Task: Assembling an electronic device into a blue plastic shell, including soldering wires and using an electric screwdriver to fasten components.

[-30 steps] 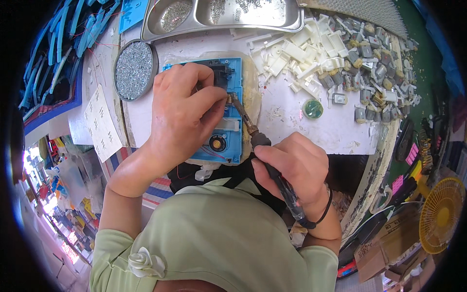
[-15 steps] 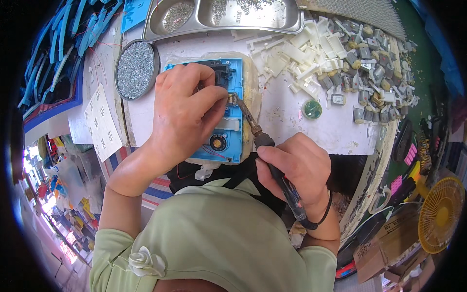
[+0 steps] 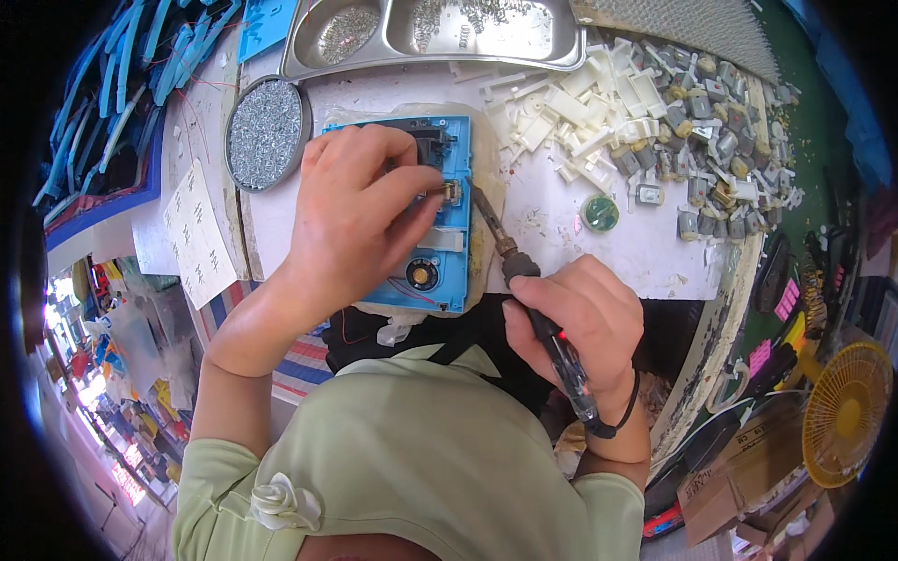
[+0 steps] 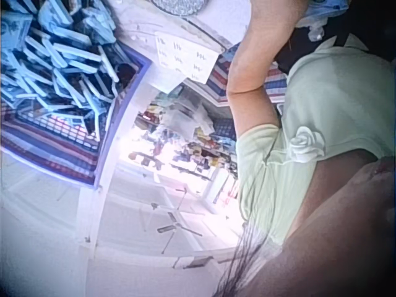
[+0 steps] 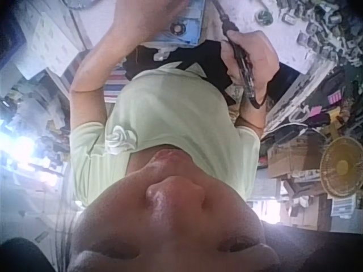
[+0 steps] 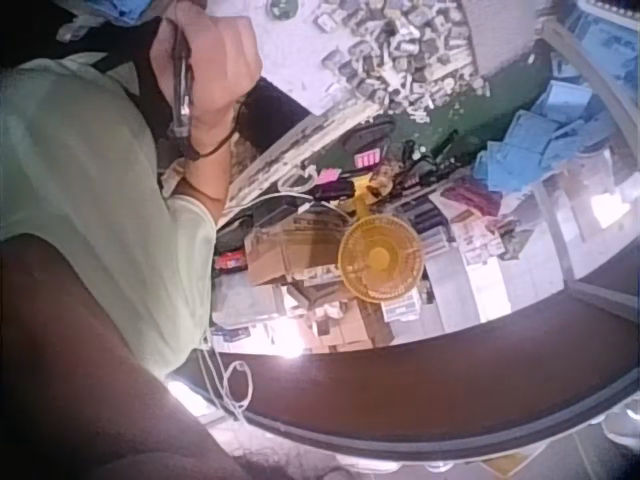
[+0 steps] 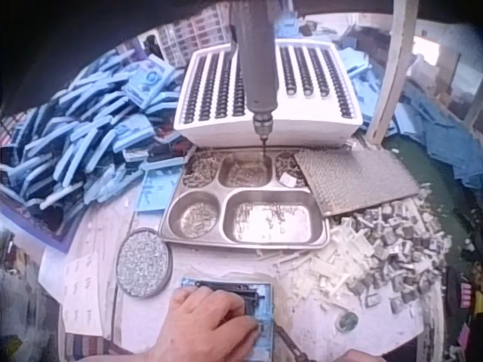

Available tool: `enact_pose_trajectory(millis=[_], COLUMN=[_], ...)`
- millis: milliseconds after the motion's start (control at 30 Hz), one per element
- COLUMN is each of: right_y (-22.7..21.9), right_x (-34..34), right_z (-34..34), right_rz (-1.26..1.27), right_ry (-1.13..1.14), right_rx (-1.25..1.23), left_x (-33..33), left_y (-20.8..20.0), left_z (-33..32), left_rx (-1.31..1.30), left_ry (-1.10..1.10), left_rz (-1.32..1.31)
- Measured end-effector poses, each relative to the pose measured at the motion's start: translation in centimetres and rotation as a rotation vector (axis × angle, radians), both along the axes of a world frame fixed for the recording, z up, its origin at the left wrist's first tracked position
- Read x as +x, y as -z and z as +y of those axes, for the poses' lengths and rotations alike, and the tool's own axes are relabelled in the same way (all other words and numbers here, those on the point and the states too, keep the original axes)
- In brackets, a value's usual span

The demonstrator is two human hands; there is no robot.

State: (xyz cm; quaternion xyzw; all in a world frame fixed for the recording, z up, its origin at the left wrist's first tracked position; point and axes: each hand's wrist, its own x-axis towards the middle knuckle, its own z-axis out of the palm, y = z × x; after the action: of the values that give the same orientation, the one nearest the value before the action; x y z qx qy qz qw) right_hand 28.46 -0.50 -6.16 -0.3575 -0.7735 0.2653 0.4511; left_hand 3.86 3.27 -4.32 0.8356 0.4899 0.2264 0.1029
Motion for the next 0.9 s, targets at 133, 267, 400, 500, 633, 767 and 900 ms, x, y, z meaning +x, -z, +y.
enact_pose_trajectory(millis=[133, 267, 400, 500, 633, 767, 900], right_y=[-0.6, -0.4, -0.6, -0.6, -0.7, -0.8, -0.4], right_x=[0.7, 0.9, 0.5, 0.6, 0.6, 0.7, -0.2], right_z=[-0.2, -0.3, -0.1, -0.2, -0.3, -0.7, -0.4], right_rz=[0.0, 0.009, 0.022, 0.025, 0.009, 0.034, 0.109], right_ry=[0.029, 0.06, 0.071, 0.088, 0.095, 0.077, 0.121], right_rx=[-0.038, -0.06, -0.041, -0.029, -0.039, -0.086, -0.121], left_x=[-3.5, -6.0, -6.4, -6.5, -6.3, -6.1, -4.6], left_y=[-1.3, -0.1, -0.4, -0.8, -0.8, -1.4, 0.6], left_z=[-0.4, -2.0, -2.5, -2.3, -2.0, -1.3, -1.8], left_rx=[0.039, -0.137, -0.149, -0.118, -0.052, 0.036, -0.132], left_ry=[-0.09, -0.235, -0.19, -0.187, -0.153, -0.119, -0.136], left_rz=[-0.093, -0.037, 0.068, 0.088, 0.151, -0.02, -0.473])
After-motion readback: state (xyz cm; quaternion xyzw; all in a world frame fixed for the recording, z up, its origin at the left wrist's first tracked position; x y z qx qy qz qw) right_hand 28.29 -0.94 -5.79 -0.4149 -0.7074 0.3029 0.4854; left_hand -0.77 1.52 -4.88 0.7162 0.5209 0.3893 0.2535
